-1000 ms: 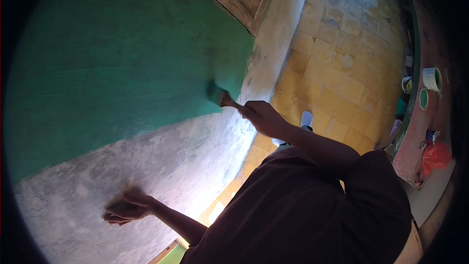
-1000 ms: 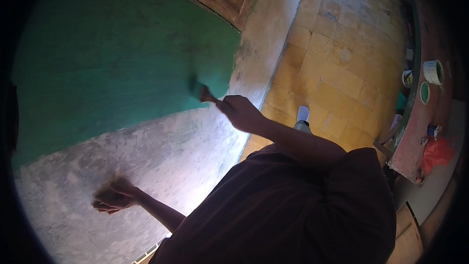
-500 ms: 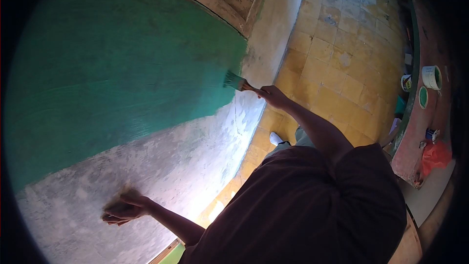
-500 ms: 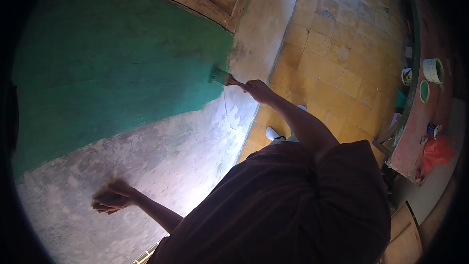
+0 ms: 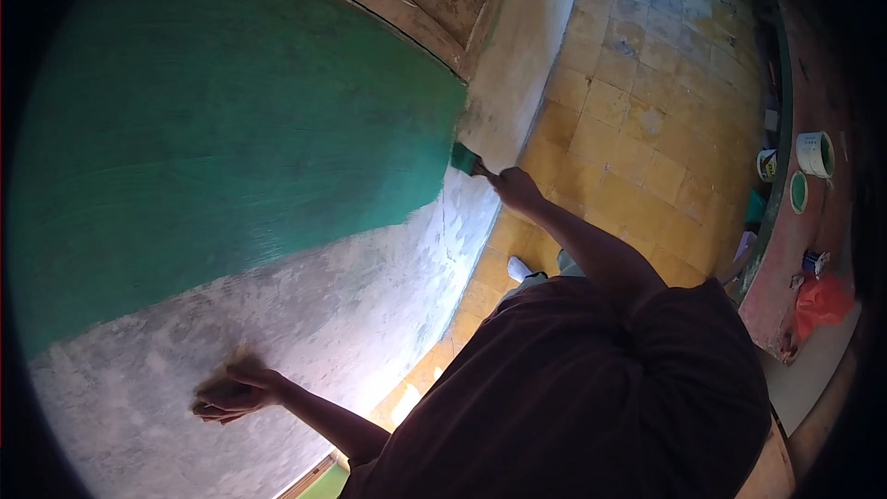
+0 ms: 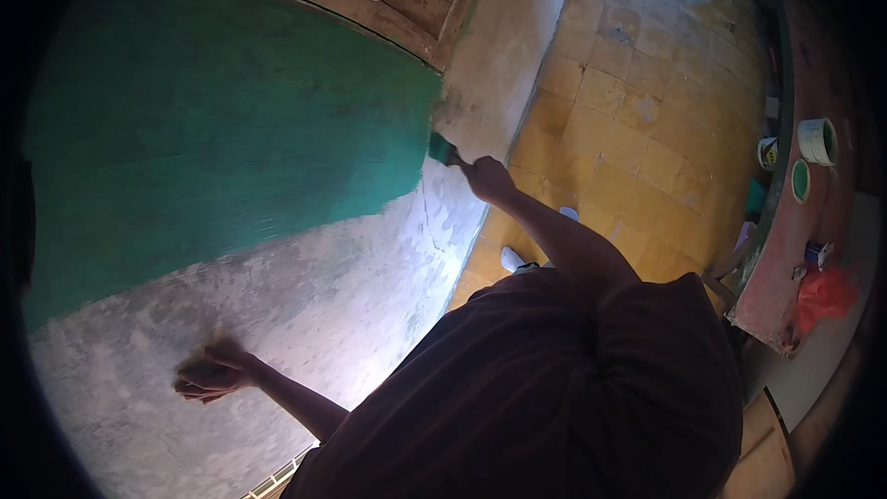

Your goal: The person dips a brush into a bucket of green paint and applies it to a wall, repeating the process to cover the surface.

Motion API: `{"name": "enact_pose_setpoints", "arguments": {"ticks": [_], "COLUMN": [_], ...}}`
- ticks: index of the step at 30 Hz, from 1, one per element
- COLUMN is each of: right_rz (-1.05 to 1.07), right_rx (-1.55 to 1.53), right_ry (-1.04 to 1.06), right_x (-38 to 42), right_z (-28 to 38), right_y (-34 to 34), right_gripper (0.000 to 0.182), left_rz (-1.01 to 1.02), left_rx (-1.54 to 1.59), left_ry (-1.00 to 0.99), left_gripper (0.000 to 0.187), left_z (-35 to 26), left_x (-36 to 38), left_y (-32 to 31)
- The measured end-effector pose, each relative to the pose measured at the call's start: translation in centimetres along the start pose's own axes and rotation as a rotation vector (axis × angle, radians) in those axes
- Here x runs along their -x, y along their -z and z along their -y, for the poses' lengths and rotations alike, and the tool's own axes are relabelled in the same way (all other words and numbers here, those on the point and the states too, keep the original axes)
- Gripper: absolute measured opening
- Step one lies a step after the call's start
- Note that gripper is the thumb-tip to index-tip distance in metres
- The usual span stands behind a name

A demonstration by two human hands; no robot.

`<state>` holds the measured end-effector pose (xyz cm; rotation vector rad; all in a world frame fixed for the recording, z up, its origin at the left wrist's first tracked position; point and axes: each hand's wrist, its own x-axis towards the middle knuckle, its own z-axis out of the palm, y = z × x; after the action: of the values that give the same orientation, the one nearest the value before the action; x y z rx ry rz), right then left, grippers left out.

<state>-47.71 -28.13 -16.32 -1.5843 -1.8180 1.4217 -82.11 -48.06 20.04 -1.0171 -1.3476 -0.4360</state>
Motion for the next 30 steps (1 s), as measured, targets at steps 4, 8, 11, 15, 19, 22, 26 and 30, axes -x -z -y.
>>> {"name": "enact_pose_setpoints", "arguments": {"ticks": [4, 8, 11, 15, 19, 22, 26, 30], "right_rz": [-0.092, -0.012, 0.087, 0.141, 0.218, 0.181, 0.185, -0.006], "right_rx": [-0.175, -0.513, -0.646, -0.777, -0.837, -0.751, -0.7, -0.368], "right_ry": [0.219, 0.306, 0.373, 0.487, 0.568, 0.515, 0.296, 0.165], "right_x": [1.7, 5.8, 8.0, 8.7, 7.7, 4.8, 2.2, 1.3], "right_z": [7.9, 14.0, 19.5, 22.5, 22.2, 18.2, 7.8, -1.5], "right_y": [4.1, 8.7, 12.3, 13.3, 12.2, 8.5, 3.5, 0.8], "right_gripper": [0.045, 0.037, 0.034, 0.032, 0.031, 0.03, 0.034, 0.041], "left_rz": [-0.005, -0.03, -0.029, 0.017, 0.01, 0.006, -0.016, -0.012], "left_rx": [-0.032, -0.005, 0.014, -0.004, 0.0, 0.003, 0.009, 0.002], "left_ry": [0.062, 0.075, 0.103, 0.12, 0.139, 0.135, 0.152, 0.138], "left_gripper": [0.06, 0.06, 0.059, 0.059, 0.058, 0.058, 0.058, 0.058], "left_z": [0.1, 0.3, 0.4, 0.0, 0.1, 0.0, -0.1, -0.2], "left_x": [0.4, 0.3, 0.3, 0.0, 0.1, 0.0, 0.0, 0.0], "left_y": [-0.2, -0.3, -0.4, 0.0, -0.1, -0.2, -0.3, -0.2]}}
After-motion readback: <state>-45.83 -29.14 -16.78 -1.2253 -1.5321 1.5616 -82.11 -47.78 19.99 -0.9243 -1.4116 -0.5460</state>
